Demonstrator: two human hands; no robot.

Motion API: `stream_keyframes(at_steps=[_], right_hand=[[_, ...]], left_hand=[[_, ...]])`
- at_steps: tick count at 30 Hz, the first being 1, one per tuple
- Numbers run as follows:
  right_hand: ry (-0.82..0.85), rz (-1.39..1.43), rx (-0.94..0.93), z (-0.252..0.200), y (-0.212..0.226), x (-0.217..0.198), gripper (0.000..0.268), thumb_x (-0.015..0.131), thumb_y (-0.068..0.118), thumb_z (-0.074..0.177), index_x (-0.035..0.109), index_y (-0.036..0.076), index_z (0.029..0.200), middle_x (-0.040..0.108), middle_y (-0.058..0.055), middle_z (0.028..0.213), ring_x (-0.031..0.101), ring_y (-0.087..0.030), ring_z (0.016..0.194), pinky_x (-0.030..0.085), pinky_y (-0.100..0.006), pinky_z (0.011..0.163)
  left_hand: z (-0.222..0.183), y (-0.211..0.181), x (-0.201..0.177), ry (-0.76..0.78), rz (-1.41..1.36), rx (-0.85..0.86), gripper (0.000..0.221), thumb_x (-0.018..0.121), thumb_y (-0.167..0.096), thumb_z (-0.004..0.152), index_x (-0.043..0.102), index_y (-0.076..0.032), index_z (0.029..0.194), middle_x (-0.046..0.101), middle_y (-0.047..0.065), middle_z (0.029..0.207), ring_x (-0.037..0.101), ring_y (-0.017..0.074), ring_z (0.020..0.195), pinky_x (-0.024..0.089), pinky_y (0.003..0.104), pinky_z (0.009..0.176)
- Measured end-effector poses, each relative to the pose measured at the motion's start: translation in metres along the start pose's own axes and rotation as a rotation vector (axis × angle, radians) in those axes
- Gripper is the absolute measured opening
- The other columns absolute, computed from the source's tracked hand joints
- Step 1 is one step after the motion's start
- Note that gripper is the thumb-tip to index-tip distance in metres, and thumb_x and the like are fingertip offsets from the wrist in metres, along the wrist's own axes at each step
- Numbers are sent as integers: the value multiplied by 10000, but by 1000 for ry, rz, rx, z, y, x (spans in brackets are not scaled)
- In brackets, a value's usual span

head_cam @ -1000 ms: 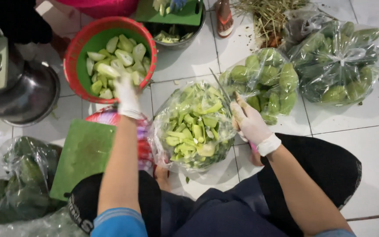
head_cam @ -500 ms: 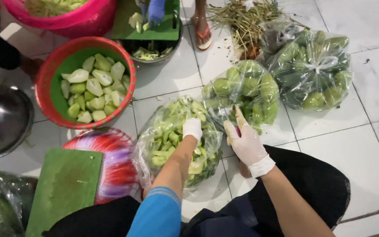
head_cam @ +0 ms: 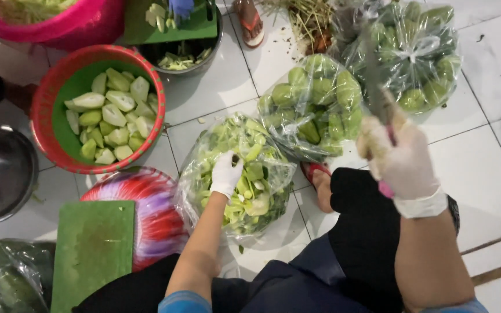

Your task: The person sits on the floor and uses a knife to cut green vegetables on a green cutting board. They place the cut pieces into a red bowl and also into a clear plastic bag. Other whole vegetables in plastic bags and a second person working nearby are visible.

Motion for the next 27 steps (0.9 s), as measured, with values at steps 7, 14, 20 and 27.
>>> stream_keyframes(at_steps=[7,14,20,27], right_hand=[[23,-386,-42,19,18,-8,633,502,95,1017,280,18,1605,540,-73,666,523,-153,551,533,-279,499],[521,-843,298,103,-91,19,769,375,335,1012,-83,244,1622,540,-168,1411,583,-193,634,585,-346,603],[471,-907,380,179,-278,10,409,498,267,1006,547,54,1350,697,-155,1035,611,-206,659,506,-320,504],[427,-825,323,242,-397,42,455,488,173,935,553,53,1369,665,-197,1219,673,-356,1012,564,-433,862]], left_hand=[[-2,-33,-19,11,344,-137,97,628,-214,866,609,-124,836,641,59,820,628,216,735,563,354,602],[48,-15,87,229,390,10,624,637,-342,893,422,-111,1431,604,174,1259,585,402,1086,524,515,871],[53,-3,99,156,418,67,246,537,-168,899,629,-119,1123,677,171,1059,634,408,992,526,532,826],[-20,-11,37,-172,257,211,243,564,-209,970,657,-64,1141,693,129,1079,625,309,955,509,432,841]])
Point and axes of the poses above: each hand's wrist, its own z-axis towards the middle knuckle, its own x-axis out of the palm, y = z × x, the point moved 9 cm from there along z, towards the middle knuckle
